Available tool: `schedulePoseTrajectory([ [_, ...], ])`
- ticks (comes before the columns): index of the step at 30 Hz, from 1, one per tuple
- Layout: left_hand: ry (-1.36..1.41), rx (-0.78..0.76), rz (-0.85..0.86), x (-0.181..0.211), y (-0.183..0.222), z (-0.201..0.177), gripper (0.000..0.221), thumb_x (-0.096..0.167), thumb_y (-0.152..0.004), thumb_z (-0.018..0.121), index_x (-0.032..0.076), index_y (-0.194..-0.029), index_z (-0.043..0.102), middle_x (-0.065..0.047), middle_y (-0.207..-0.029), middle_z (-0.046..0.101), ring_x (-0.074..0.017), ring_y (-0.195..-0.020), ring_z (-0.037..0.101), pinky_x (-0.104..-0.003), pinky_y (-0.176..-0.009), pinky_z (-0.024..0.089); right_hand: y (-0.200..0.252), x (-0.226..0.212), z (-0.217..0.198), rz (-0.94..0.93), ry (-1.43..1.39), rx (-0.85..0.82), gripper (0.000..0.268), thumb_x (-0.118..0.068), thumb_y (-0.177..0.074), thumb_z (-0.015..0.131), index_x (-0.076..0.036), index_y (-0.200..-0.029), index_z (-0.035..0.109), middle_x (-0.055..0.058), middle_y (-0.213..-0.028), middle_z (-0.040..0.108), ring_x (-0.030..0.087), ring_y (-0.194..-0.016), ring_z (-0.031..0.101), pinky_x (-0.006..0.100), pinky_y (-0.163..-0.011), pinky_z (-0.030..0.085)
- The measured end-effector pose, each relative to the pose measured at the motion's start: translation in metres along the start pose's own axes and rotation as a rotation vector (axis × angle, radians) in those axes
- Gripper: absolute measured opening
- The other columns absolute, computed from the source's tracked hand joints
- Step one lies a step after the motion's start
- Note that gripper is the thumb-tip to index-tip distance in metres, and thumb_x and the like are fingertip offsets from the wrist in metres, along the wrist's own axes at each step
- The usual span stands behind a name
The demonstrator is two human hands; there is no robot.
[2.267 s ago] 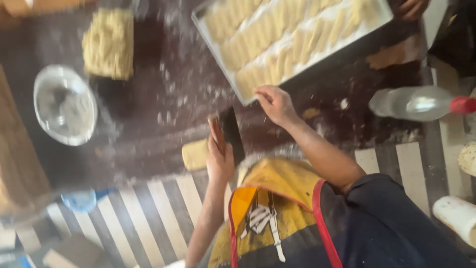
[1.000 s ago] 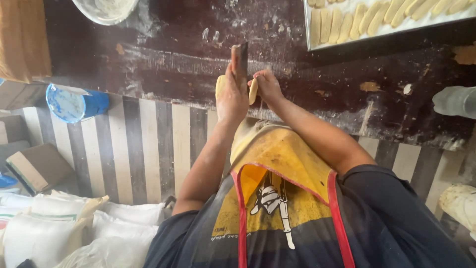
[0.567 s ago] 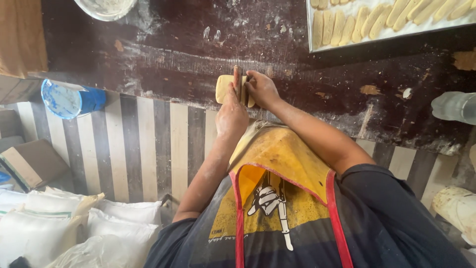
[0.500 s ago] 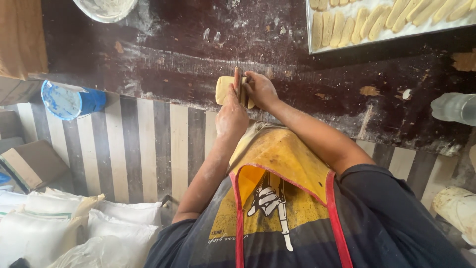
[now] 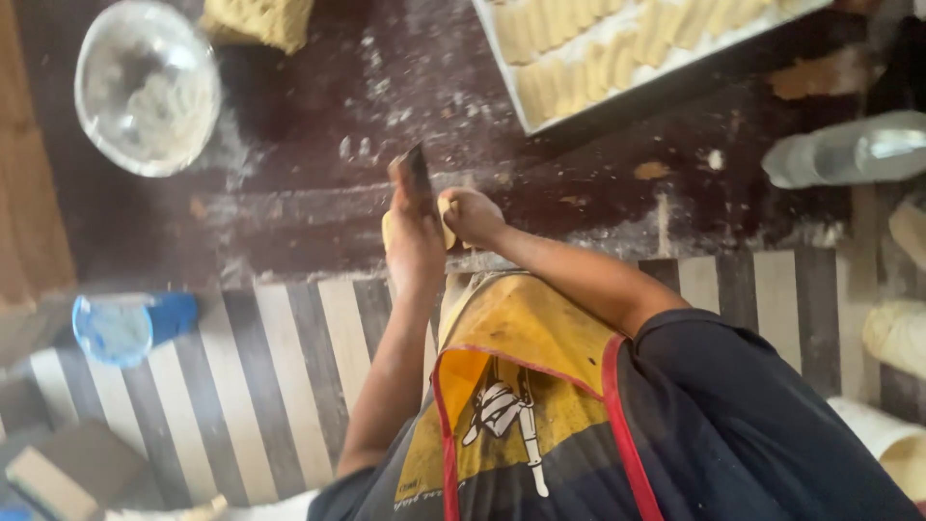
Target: The person uses a bench scraper to cut small rectangular pieces from a long dough log and places them into a metal tray. After finishing the log, the person kneads a new dough mass, rolls it into a long cylindrical log, and sprinkles flour on the surface.
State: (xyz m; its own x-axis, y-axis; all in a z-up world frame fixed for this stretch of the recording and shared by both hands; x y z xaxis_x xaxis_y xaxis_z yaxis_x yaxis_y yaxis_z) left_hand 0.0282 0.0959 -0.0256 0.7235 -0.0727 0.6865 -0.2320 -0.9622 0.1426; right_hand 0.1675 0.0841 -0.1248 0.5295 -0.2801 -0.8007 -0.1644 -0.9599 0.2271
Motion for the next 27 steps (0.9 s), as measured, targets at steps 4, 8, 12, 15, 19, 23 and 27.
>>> schedulePoseTrajectory([
  [4, 0.098, 0.181, 0.012, -0.023, 0.03, -0.01, 0.066, 0.019, -0.099, 0.059, 0.01, -0.157, 0.029, -0.027, -0.13, 0.066, -0.0456, -0.105, 0.07, -0.051, -0.085, 0.056, 0.004, 0.004, -0.012, -0.018, -0.119, -0.102, 0.027, -0.021, -0.093, 0.066, -0.012, -0.118, 0.07, 0.015, -0.097, 0.075, 0.026, -0.088, 0.074, 0.037, -0.08, 0.059],
  [8, 0.135, 0.147, -0.088, -0.035, 0.036, -0.013, 0.065, 0.02, -0.097, 0.062, 0.009, -0.154, 0.033, -0.025, -0.121, 0.069, -0.0439, -0.1, 0.072, -0.05, -0.082, 0.056, 0.01, -0.016, -0.047, -0.175, -0.079, -0.178, 0.029, -0.03, -0.097, 0.072, -0.011, -0.119, 0.073, 0.012, -0.101, 0.078, 0.022, -0.088, 0.077, 0.036, -0.08, 0.06],
  [12, 0.152, 0.101, -0.144, -0.023, 0.025, -0.01, 0.064, 0.02, -0.096, 0.062, 0.009, -0.153, 0.035, -0.024, -0.118, 0.07, -0.0427, -0.099, 0.071, -0.05, -0.084, 0.055, -0.006, -0.012, -0.12, -0.014, -0.097, -0.241, 0.038, -0.04, -0.095, 0.068, -0.016, -0.125, 0.07, 0.006, -0.108, 0.077, 0.019, -0.091, 0.077, 0.034, -0.083, 0.064],
  [15, 0.188, 0.075, -0.18, -0.01, 0.021, -0.001, 0.067, 0.02, -0.095, 0.062, 0.006, -0.154, 0.033, -0.024, -0.118, 0.069, -0.0418, -0.101, 0.07, -0.049, -0.084, 0.054, -0.036, -0.016, -0.212, 0.016, -0.017, -0.09, 0.037, -0.038, -0.103, 0.059, -0.013, -0.128, 0.068, 0.008, -0.113, 0.076, 0.022, -0.094, 0.075, 0.037, -0.081, 0.062],
  [19, 0.139, 0.101, -0.044, 0.013, 0.015, 0.016, 0.058, 0.018, -0.096, 0.064, 0.001, -0.146, 0.041, -0.028, -0.121, 0.063, -0.0437, -0.109, 0.066, -0.05, -0.092, 0.052, -0.123, 0.044, -0.324, -0.163, 0.127, 0.357, 0.027, -0.02, -0.106, 0.063, -0.007, -0.128, 0.069, 0.014, -0.118, 0.075, 0.024, -0.102, 0.075, 0.036, -0.086, 0.062],
  [23, 0.269, 0.046, -0.139, 0.024, 0.015, 0.036, 0.065, 0.022, -0.094, 0.063, -0.003, -0.149, 0.039, -0.029, -0.124, 0.065, -0.0443, -0.109, 0.067, -0.05, -0.089, 0.053, -0.179, 0.055, -0.388, -0.376, 0.389, 0.644, 0.025, -0.002, -0.098, 0.071, -0.003, -0.123, 0.07, 0.015, -0.119, 0.074, 0.034, -0.11, 0.069, 0.043, -0.097, 0.055],
  [27, 0.187, 0.03, -0.202, 0.016, 0.021, 0.046, 0.066, 0.025, -0.095, 0.064, -0.002, -0.149, 0.038, -0.028, -0.121, 0.066, -0.045, -0.108, 0.067, -0.051, -0.089, 0.053, -0.183, 0.061, -0.352, -0.399, 0.366, 0.654, 0.033, 0.003, -0.093, 0.069, -0.001, -0.125, 0.067, 0.019, -0.125, 0.07, 0.039, -0.118, 0.062, 0.046, -0.101, 0.051],
])
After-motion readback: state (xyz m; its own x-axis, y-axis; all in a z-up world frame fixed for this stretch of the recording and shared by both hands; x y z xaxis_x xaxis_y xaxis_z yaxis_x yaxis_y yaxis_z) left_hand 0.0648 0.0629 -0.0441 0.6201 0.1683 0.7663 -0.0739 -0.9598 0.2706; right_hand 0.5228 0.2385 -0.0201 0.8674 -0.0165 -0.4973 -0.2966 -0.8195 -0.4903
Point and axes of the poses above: each hand's wrist, its own y-axis away from the middle knuckle, its own z-axis out of the palm, x = y × z, the point moved 7 cm from there along -y, towards the middle knuckle
